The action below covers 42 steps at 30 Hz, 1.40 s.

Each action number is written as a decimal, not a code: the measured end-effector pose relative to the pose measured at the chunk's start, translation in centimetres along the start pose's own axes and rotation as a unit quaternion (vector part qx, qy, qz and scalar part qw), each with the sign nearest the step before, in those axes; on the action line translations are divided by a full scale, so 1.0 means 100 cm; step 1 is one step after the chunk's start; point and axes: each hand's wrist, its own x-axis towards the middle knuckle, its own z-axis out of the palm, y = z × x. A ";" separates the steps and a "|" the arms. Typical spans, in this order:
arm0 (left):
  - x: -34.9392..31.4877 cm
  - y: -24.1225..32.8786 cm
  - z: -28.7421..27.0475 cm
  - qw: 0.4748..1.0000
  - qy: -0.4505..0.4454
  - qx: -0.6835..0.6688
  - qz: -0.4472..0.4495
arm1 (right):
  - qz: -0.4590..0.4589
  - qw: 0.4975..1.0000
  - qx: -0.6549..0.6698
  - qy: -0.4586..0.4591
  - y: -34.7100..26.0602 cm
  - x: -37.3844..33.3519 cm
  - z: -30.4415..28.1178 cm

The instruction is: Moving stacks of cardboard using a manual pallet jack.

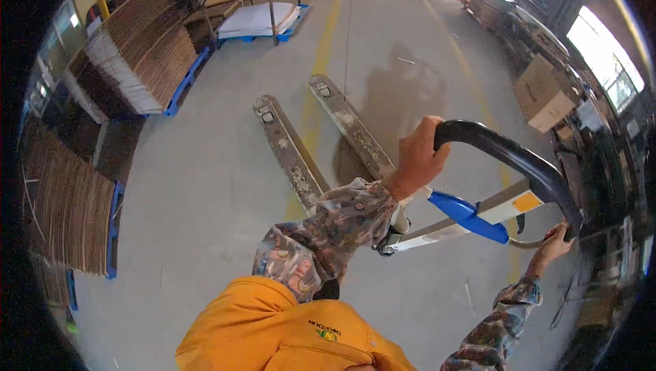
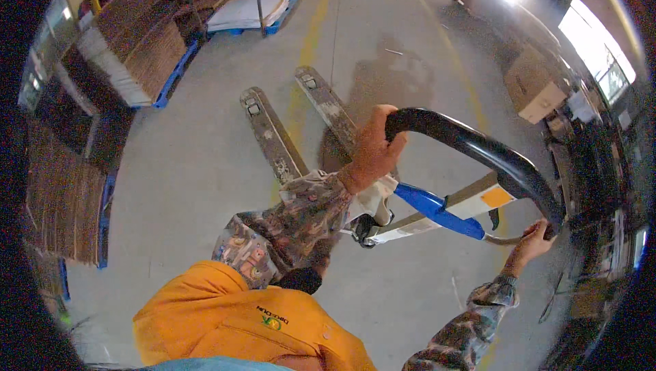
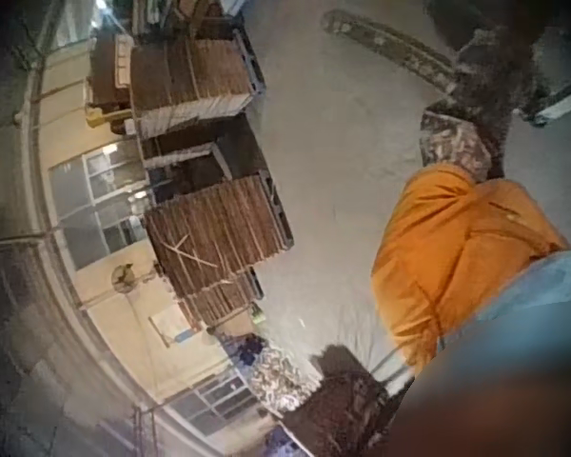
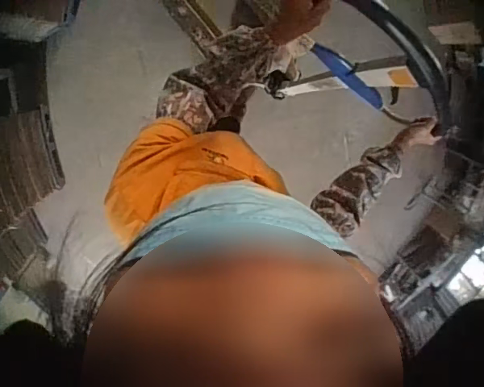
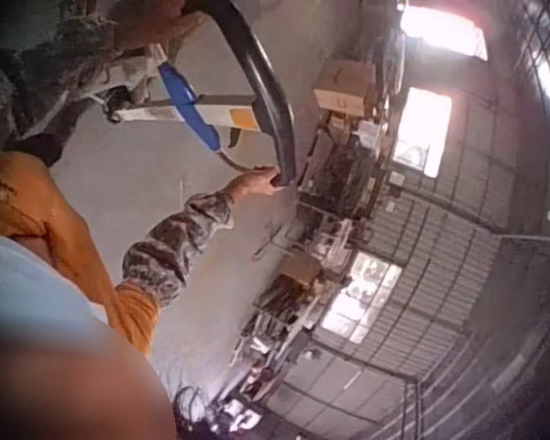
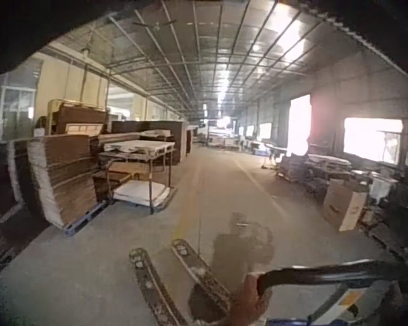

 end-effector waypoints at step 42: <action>0.018 -0.008 -0.091 0.973 0.188 0.131 0.015 | -0.009 0.994 -0.023 -0.108 -0.017 -0.015 0.114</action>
